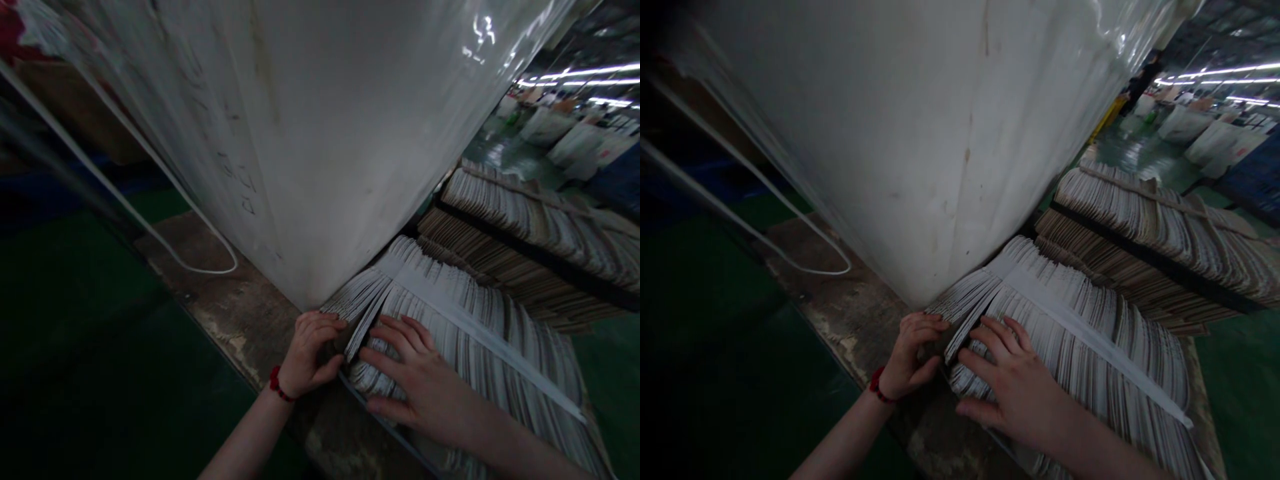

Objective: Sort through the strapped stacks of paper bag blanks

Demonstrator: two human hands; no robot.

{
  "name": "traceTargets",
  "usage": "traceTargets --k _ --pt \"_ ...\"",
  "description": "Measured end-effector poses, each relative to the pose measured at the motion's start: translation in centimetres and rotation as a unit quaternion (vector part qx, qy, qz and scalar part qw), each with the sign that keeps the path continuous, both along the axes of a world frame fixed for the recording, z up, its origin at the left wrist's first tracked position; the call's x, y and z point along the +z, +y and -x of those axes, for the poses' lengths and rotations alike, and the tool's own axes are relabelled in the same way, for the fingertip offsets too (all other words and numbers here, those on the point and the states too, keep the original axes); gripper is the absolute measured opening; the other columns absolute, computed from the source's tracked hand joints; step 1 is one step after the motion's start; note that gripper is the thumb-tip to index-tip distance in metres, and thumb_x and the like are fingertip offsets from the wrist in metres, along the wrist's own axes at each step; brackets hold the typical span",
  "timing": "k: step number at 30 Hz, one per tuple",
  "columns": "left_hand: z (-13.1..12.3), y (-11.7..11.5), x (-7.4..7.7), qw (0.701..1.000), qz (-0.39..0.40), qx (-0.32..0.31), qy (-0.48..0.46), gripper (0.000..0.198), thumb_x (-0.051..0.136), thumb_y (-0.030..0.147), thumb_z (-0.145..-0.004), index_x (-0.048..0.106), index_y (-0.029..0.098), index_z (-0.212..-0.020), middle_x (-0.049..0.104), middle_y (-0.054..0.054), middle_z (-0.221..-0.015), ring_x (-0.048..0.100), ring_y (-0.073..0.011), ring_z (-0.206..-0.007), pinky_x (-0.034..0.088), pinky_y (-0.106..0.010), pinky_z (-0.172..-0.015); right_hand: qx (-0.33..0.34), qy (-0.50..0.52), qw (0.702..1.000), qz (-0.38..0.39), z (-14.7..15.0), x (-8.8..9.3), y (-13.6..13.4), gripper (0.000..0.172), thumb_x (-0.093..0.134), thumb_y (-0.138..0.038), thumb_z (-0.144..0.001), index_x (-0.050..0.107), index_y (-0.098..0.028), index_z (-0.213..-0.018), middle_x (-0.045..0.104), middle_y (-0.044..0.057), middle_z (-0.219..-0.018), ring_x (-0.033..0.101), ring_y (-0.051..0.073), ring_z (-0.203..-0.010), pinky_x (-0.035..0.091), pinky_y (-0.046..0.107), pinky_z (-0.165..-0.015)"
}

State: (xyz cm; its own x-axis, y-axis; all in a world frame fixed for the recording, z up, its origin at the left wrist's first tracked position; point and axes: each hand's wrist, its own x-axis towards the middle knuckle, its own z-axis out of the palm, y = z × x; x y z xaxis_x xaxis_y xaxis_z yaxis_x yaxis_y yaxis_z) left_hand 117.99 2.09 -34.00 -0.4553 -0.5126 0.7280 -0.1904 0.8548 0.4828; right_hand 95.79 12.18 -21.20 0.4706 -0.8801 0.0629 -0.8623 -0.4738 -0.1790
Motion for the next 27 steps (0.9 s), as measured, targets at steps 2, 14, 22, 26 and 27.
traceTargets --k 2,14,22,26,27 --pt "0.0 0.1 0.2 1.000 0.002 0.002 -0.004 0.029 0.062 0.037 -0.086 0.051 0.025 -0.109 0.071 -0.007 -0.109 0.063 -0.0249 -0.110 0.040 -0.046 -0.098 0.001 0.006 1.000 0.004 0.1 0.1 0.1 0.053 0.057 -0.063 -0.087 0.057 -0.033 -0.131 0.048 0.004 -0.145 0.034 0.032 -0.140 0.027 0.056 -0.115" --pt "0.0 -0.1 0.1 1.000 0.006 -0.002 -0.005 0.027 0.064 0.029 -0.084 0.052 0.024 -0.108 0.071 -0.007 -0.109 0.060 -0.0240 -0.112 0.039 -0.046 -0.100 0.013 0.025 1.000 0.011 0.2 -0.1 0.2 0.057 0.050 -0.065 -0.091 0.050 -0.034 -0.138 0.042 0.002 -0.152 0.030 0.030 -0.143 0.019 0.057 -0.117" --pt "0.1 -0.1 0.0 1.000 0.009 -0.002 -0.005 0.033 0.065 0.041 -0.085 0.050 0.025 -0.109 0.071 -0.008 -0.109 0.062 -0.0258 -0.111 0.040 -0.047 -0.099 0.040 0.010 0.999 -0.020 0.1 0.2 -0.6 0.054 0.048 -0.064 -0.092 0.052 -0.029 -0.133 0.054 0.009 -0.137 0.037 0.027 -0.139 0.014 0.055 -0.116" --pt "0.1 -0.2 0.3 1.000 0.010 -0.005 -0.003 0.035 0.063 0.046 -0.086 0.050 0.024 -0.111 0.071 -0.007 -0.107 0.063 -0.0252 -0.108 0.039 -0.045 -0.099 0.025 -0.024 0.998 -0.054 0.1 0.1 -1.0 0.054 0.058 -0.060 -0.086 0.055 -0.025 -0.126 0.056 0.009 -0.132 0.043 0.029 -0.131 0.029 0.050 -0.108" --pt "0.0 -0.2 0.4 1.000 0.009 -0.005 -0.004 0.036 0.063 0.046 -0.086 0.051 0.024 -0.111 0.072 -0.007 -0.107 0.063 -0.0249 -0.108 0.038 -0.044 -0.100 0.018 -0.033 0.997 -0.061 0.2 0.0 -1.0 0.056 0.060 -0.059 -0.085 0.054 -0.023 -0.127 0.056 0.010 -0.133 0.044 0.029 -0.130 0.029 0.049 -0.108"
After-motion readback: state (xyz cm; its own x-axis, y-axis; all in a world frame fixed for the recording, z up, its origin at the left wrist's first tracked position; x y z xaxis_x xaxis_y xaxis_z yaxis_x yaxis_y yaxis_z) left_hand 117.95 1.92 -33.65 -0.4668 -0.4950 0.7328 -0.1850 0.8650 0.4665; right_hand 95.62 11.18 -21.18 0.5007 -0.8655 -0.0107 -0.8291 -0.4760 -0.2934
